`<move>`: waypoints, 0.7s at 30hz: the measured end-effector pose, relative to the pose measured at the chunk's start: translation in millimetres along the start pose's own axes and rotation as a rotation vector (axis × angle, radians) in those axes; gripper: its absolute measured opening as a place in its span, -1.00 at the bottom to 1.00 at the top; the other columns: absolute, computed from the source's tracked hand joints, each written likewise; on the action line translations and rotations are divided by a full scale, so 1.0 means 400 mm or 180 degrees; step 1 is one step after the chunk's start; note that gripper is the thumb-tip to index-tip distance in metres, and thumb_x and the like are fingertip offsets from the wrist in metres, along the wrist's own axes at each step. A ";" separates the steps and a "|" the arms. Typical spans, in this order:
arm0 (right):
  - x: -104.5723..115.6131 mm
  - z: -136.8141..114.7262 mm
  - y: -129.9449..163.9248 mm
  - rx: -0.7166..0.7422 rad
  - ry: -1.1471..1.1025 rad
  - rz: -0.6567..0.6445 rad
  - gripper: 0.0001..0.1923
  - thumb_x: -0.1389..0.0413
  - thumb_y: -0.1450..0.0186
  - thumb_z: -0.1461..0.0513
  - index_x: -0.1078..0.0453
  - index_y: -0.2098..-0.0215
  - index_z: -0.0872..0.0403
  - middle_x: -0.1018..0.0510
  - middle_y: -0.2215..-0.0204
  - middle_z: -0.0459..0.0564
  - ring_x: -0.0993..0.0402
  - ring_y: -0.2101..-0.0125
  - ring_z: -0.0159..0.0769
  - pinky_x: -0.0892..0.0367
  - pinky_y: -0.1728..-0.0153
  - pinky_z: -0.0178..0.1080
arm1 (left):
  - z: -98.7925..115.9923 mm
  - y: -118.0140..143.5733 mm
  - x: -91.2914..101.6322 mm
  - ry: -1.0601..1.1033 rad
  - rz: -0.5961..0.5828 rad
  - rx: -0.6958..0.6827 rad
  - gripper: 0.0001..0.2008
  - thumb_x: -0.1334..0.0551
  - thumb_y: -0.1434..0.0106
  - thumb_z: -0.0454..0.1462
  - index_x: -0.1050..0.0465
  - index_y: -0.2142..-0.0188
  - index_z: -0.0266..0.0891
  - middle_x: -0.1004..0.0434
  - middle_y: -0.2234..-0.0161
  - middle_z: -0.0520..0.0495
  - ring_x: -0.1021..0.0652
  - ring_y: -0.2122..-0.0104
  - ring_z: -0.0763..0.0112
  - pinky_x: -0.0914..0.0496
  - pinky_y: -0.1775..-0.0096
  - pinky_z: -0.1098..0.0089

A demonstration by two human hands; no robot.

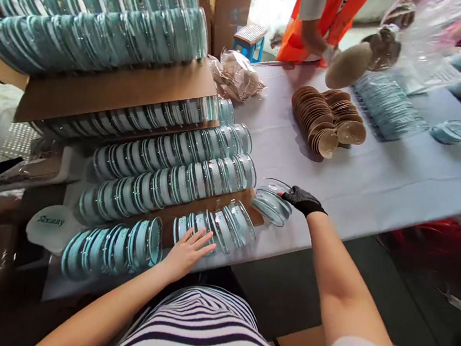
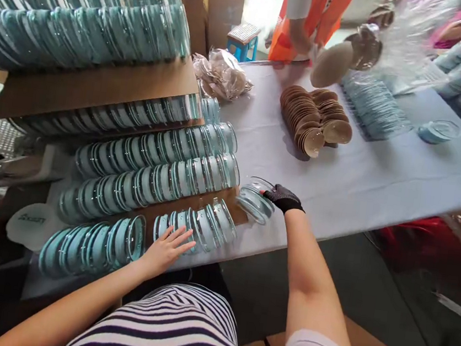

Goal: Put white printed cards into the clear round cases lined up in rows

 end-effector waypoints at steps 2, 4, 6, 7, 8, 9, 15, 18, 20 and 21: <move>-0.057 -0.004 0.037 -0.0079 -0.0145 0.0128 -0.31 -0.09 -0.19 -0.18 -0.37 -0.02 0.17 -0.53 0.03 0.32 -0.48 0.05 0.06 -0.35 0.08 -0.05 | -0.025 0.002 0.003 -0.0014 0.0086 -0.0018 -0.35 -0.15 -0.30 -0.39 -0.13 -0.33 0.10 -0.04 -0.39 0.00 -0.08 -0.37 0.15 0.02 -0.32 -0.02; -0.124 -0.018 0.093 0.0020 -0.0544 0.0387 -0.38 -0.09 -0.19 -0.13 -0.33 0.00 0.15 -0.54 0.05 0.26 -0.49 0.06 -0.02 -0.35 0.10 -0.12 | -0.046 0.008 0.007 0.0026 0.0151 -0.0104 -0.36 -0.15 -0.31 -0.38 -0.13 -0.33 0.11 -0.04 -0.39 0.03 -0.07 -0.38 0.18 0.04 -0.33 0.01; -0.190 -0.034 0.154 0.0054 -0.0951 0.0615 -0.41 -0.11 -0.17 -0.11 -0.31 0.01 0.12 -0.54 0.05 0.21 -0.50 0.08 -0.09 -0.36 0.12 -0.17 | -0.063 0.017 0.010 0.0081 0.0212 -0.0115 -0.35 -0.16 -0.30 -0.38 -0.14 -0.32 0.13 -0.05 -0.39 0.05 -0.08 -0.37 0.20 0.06 -0.33 0.03; -0.218 -0.041 0.182 0.0014 -0.1098 0.0717 -0.42 -0.11 -0.16 -0.12 -0.30 0.03 0.11 -0.54 0.05 0.19 -0.50 0.09 -0.09 -0.35 0.12 -0.18 | -0.069 0.022 0.012 0.0099 0.0229 -0.0075 -0.35 -0.16 -0.30 -0.38 -0.13 -0.32 0.13 -0.06 -0.39 0.04 -0.08 -0.37 0.19 0.07 -0.33 0.02; -0.242 -0.047 0.208 -0.0062 -0.1211 0.0808 -0.42 -0.11 -0.16 -0.13 -0.30 0.04 0.09 -0.54 0.06 0.19 -0.50 0.09 -0.08 -0.35 0.13 -0.17 | -0.072 0.026 0.014 0.0110 0.0236 -0.0017 -0.34 -0.18 -0.29 -0.37 -0.13 -0.33 0.12 -0.06 -0.39 0.03 -0.08 -0.38 0.18 0.08 -0.33 0.02; -0.260 -0.052 0.229 -0.0146 -0.1308 0.0873 -0.41 -0.10 -0.15 -0.15 -0.30 0.04 0.08 -0.54 0.06 0.19 -0.50 0.09 -0.07 -0.35 0.13 -0.16 | -0.071 0.031 0.015 0.0117 0.0232 0.0043 -0.34 -0.20 -0.28 -0.34 -0.12 -0.33 0.10 -0.06 -0.39 0.00 -0.07 -0.38 0.16 0.10 -0.33 0.00; -0.291 -0.091 0.273 -0.0245 -0.1620 0.0961 -0.36 -0.06 -0.12 -0.20 -0.29 0.05 0.08 -0.54 0.09 0.17 -0.50 0.11 -0.05 -0.35 0.12 -0.14 | -0.026 0.026 0.029 0.0191 0.0329 0.0296 -0.07 -0.39 -0.10 0.03 -0.03 -0.38 0.02 0.06 -0.41 -0.18 0.02 -0.38 -0.11 0.15 -0.30 -0.20; -0.295 -0.120 0.264 -0.0165 -0.1551 0.0905 -0.34 -0.08 -0.11 -0.19 -0.30 0.02 0.09 -0.53 0.07 0.19 -0.50 0.10 -0.05 -0.35 0.10 -0.14 | -0.029 -0.006 0.037 0.0143 0.0437 0.0600 -0.17 -0.38 -0.14 -0.04 -0.12 -0.34 -0.02 -0.05 -0.38 -0.22 -0.07 -0.36 -0.10 0.06 -0.28 -0.20; -0.301 -0.133 0.257 -0.0082 -0.1534 0.0893 -0.29 -0.06 -0.12 -0.19 -0.28 -0.06 0.10 -0.52 0.04 0.20 -0.49 0.07 -0.04 -0.35 0.07 -0.12 | -0.039 -0.025 0.045 0.0112 0.0499 0.0712 -0.29 -0.34 -0.21 -0.14 -0.18 -0.32 -0.03 -0.13 -0.36 -0.20 -0.15 -0.34 -0.01 -0.01 -0.29 -0.12; -0.304 -0.135 0.254 -0.0054 -0.1503 0.0895 -0.25 -0.05 -0.13 -0.19 -0.26 -0.11 0.10 -0.51 0.02 0.20 -0.48 0.06 -0.03 -0.35 0.06 -0.09 | -0.044 -0.028 0.049 0.0111 0.0533 0.0710 -0.33 -0.32 -0.23 -0.18 -0.19 -0.31 -0.04 -0.14 -0.35 -0.20 -0.18 -0.34 0.04 -0.03 -0.29 -0.08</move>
Point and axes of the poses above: each hand's wrist, its own y-axis away from the middle knuckle, its own x-axis out of the back of the hand, z = x × y, the point moved 3 cm from there along -y, towards the middle knuckle
